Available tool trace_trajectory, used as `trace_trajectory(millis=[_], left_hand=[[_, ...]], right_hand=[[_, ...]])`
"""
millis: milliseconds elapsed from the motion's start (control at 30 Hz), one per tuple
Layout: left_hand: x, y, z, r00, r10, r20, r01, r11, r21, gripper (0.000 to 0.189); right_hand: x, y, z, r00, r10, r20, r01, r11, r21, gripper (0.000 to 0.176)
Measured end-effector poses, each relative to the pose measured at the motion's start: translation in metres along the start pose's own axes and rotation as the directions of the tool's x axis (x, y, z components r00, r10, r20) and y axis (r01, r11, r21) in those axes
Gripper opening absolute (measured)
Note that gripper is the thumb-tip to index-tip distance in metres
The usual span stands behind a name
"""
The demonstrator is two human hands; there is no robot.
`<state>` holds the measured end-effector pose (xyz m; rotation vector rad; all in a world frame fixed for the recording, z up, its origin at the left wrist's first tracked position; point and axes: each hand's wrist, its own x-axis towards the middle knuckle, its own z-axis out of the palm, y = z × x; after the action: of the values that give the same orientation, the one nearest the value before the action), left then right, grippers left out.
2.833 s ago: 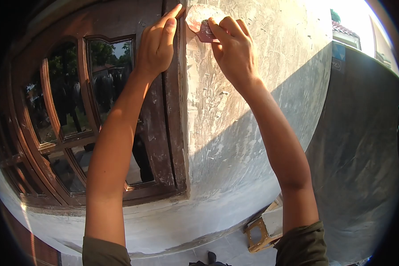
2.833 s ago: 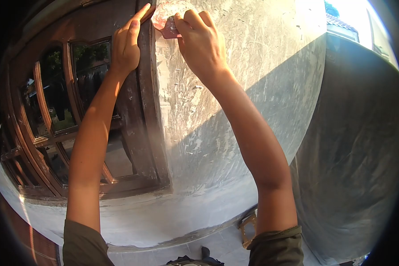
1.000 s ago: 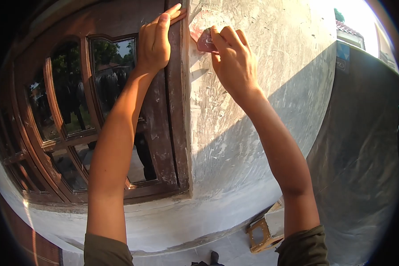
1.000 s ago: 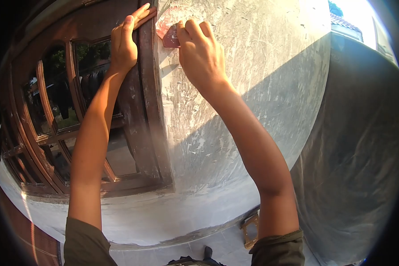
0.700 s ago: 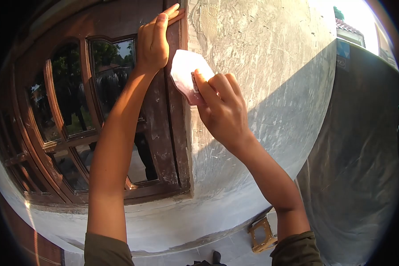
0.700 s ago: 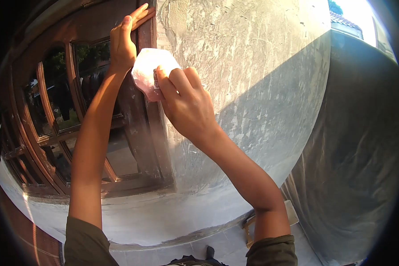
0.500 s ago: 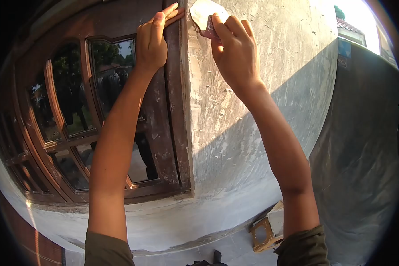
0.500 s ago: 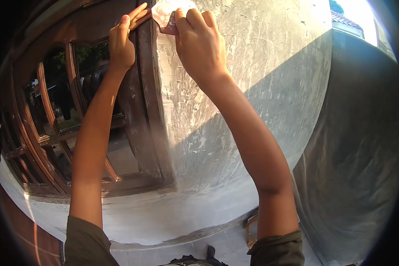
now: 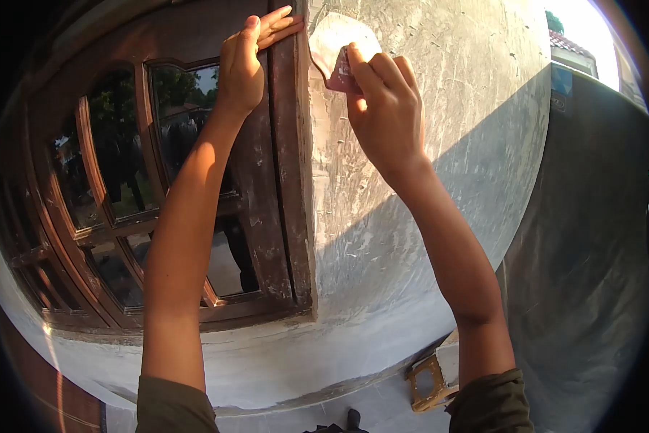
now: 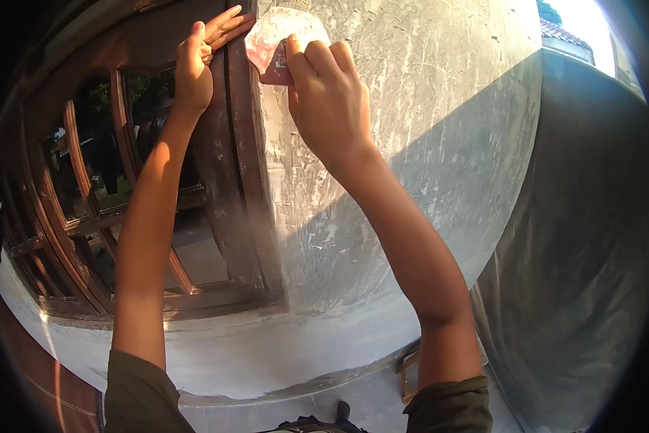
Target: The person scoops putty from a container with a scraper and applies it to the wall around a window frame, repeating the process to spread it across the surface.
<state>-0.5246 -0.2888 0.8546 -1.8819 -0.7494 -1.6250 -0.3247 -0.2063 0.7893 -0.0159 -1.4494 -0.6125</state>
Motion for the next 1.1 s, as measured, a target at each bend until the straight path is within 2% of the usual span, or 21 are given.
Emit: trace_trajectory(millis=[67,100,267,367,400,500,633,700,733,800,867,900,933,1033,1067,1100], left_hand=[[0.0,0.004,-0.005,1.0,-0.028,0.0,0.028,0.989,0.148,0.06],[0.0,0.001,0.01,0.998,0.054,-0.015,-0.055,0.99,-0.131,0.063],[0.0,0.0,0.005,1.0,0.002,0.0,-0.002,0.993,-0.121,0.066],[0.0,-0.004,0.0,0.999,-0.042,-0.009,0.04,0.994,-0.104,0.063],[0.003,-0.006,-0.002,0.999,-0.05,-0.014,0.049,0.994,-0.1,0.062],[0.005,-0.014,-0.007,0.996,-0.089,-0.023,0.086,0.993,-0.086,0.06],[0.005,-0.021,-0.016,0.988,-0.147,-0.038,0.144,0.988,-0.061,0.056],[0.005,-0.022,-0.019,0.984,-0.172,-0.045,0.17,0.984,-0.048,0.054],[0.005,-0.003,-0.011,0.984,-0.172,-0.044,0.17,0.984,-0.046,0.054],[-0.001,0.027,0.007,0.991,-0.132,-0.031,0.123,0.973,-0.194,0.055],[-0.002,0.013,-0.001,0.985,-0.167,-0.046,0.156,0.969,-0.193,0.056],[-0.002,-0.001,-0.007,0.978,-0.199,-0.058,0.184,0.964,-0.193,0.056],[0.0,-0.013,-0.012,0.972,-0.225,-0.071,0.208,0.959,-0.193,0.056],[0.006,-0.027,-0.02,0.958,-0.27,-0.1,0.248,0.95,-0.192,0.057],[0.004,-0.02,-0.018,0.968,-0.243,-0.067,0.23,0.96,-0.159,0.057],[0.003,-0.013,-0.017,0.976,-0.215,-0.034,0.209,0.97,-0.127,0.056]], right_hand=[[0.016,0.012,0.012,1.0,-0.016,0.021,0.016,1.0,-0.01,0.041],[0.015,0.012,0.015,0.999,-0.029,0.038,0.03,0.999,-0.021,0.04],[-0.037,-0.023,0.007,0.98,0.004,0.197,-0.012,0.999,0.043,0.046],[-0.07,-0.049,-0.009,0.973,-0.06,0.223,0.013,0.979,0.206,0.048],[-0.067,-0.051,-0.012,0.985,-0.081,0.152,0.045,0.973,0.228,0.047],[-0.025,-0.032,-0.008,1.0,-0.003,-0.003,0.003,0.994,0.109,0.042],[0.012,0.005,0.012,0.999,-0.004,-0.036,0.004,1.0,0.021,0.04],[0.009,0.01,0.022,0.998,-0.054,0.033,0.055,0.998,-0.021,0.041],[0.0,0.003,0.02,0.996,-0.048,0.076,0.048,0.999,0.002,0.043],[-0.025,-0.015,0.008,0.98,-0.014,0.198,0.009,1.0,0.022,0.046],[-0.057,-0.033,-0.001,0.967,-0.024,0.253,-0.001,0.995,0.096,0.047],[-0.07,-0.041,-0.006,0.974,-0.052,0.219,0.02,0.989,0.149,0.046],[-0.074,-0.046,-0.009,0.985,-0.05,0.163,0.017,0.981,0.196,0.061],[-0.043,-0.028,-0.007,0.999,0.012,0.039,-0.017,0.991,0.133,0.059],[-0.024,-0.014,-0.005,1.0,-0.029,-0.001,0.029,0.998,0.064,0.044],[-0.008,-0.005,-0.005,1.0,-0.011,0.001,0.011,0.999,0.042,0.044]])
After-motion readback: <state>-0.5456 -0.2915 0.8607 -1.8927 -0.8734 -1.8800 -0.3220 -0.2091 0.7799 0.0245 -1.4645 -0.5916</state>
